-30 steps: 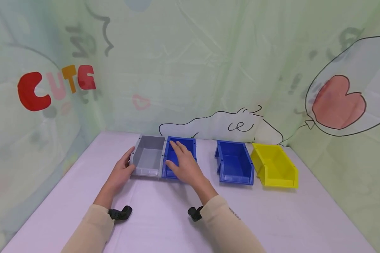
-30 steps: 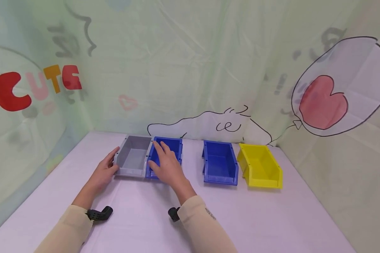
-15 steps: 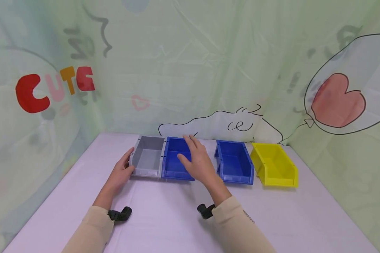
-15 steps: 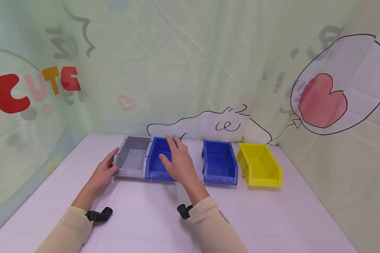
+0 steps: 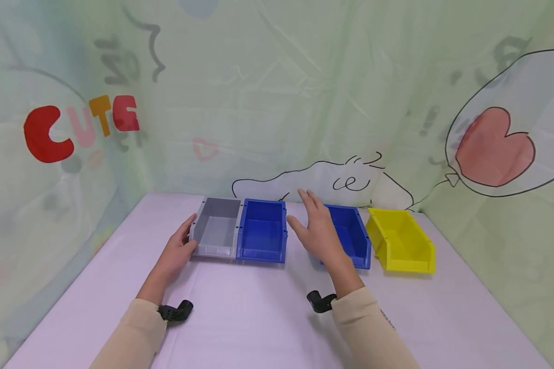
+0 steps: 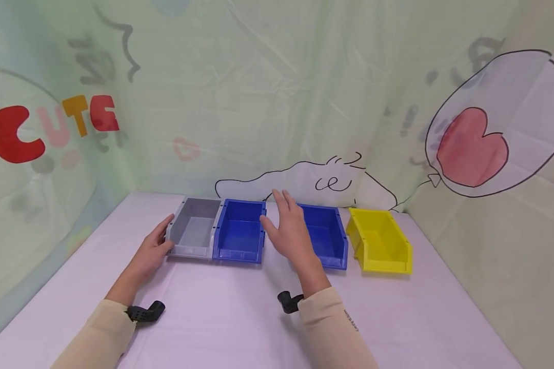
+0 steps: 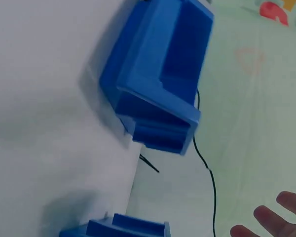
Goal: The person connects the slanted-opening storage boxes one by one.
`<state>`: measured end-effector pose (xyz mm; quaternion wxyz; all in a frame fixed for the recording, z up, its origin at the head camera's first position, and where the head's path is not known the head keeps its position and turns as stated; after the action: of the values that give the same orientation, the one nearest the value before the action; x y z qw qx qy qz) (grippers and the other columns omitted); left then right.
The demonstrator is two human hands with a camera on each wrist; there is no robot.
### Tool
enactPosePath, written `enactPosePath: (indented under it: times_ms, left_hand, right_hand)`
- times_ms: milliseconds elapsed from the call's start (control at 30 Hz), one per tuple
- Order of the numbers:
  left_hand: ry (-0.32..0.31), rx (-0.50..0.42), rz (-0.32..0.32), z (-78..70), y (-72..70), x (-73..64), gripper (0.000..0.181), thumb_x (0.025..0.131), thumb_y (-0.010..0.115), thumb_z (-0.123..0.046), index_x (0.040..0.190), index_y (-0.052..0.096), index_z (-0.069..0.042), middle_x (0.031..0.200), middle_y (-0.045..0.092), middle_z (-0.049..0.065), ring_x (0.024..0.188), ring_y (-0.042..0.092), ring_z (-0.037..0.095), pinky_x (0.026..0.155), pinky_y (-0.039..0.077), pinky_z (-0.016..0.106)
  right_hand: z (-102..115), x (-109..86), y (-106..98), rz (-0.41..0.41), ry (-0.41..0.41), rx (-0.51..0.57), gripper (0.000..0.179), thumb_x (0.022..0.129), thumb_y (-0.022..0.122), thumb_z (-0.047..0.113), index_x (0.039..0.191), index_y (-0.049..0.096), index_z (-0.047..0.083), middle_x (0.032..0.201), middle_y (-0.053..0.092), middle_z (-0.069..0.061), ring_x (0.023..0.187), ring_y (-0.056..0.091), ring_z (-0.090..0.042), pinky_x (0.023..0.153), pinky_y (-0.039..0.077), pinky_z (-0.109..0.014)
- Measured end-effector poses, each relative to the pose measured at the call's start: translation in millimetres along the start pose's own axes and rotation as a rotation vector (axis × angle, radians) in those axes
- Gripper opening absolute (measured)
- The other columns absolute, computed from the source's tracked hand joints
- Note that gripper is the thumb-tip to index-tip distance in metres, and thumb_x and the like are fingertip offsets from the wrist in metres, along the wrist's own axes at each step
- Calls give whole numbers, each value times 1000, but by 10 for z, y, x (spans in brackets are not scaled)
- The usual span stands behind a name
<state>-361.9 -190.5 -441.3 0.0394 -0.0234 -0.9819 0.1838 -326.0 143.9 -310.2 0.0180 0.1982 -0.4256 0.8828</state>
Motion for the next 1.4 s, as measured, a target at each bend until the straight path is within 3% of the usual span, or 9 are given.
enactPosePath:
  times_ms: [267, 767, 1133, 1400]
  left_hand:
    - [-6, 1, -5, -3, -11, 3, 79, 98, 42, -5, 168, 14, -26, 175, 9, 11, 160, 13, 41, 129, 18, 54]
    - [-15, 14, -6, -2, -2, -14, 78, 99, 42, -5, 168, 13, -29, 175, 8, 11, 160, 12, 41, 129, 19, 55]
    - [-7, 10, -7, 14, 1, -15, 78, 99, 42, -5, 168, 13, -29, 175, 8, 10, 160, 12, 40, 129, 18, 54]
    - [-12, 8, -11, 9, 4, -23, 78, 99, 42, -5, 168, 13, -29, 175, 8, 9, 160, 12, 39, 130, 18, 53]
  right_hand:
    - [-230, 16, -281, -50, 80, -30, 73, 104, 59, 34, 166, 24, 17, 171, 21, -20, 156, 23, -46, 122, 27, -69]
    - [-809, -103, -627, -28, 250, -52, 76, 105, 56, 30, 167, 16, 11, 170, 14, -27, 155, 16, -51, 122, 21, -73]
    - [-1231, -182, -633, 80, 378, -82, 81, 105, 52, 33, 164, 9, -1, 165, 14, -37, 150, 20, -57, 120, 23, -73]
    - [-1441, -271, -542, 178, 492, -13, 84, 106, 50, 35, 164, 3, -3, 164, 18, -38, 150, 22, -57, 120, 26, -71]
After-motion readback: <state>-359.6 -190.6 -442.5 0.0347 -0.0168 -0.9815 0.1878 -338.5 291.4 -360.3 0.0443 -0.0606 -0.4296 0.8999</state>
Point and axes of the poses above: each hand's wrist, its own x-axis towards the middle knuckle, its own y-axis out of the palm, z = x × y, the point moved 7 cm from there along x, towards the middle knuckle
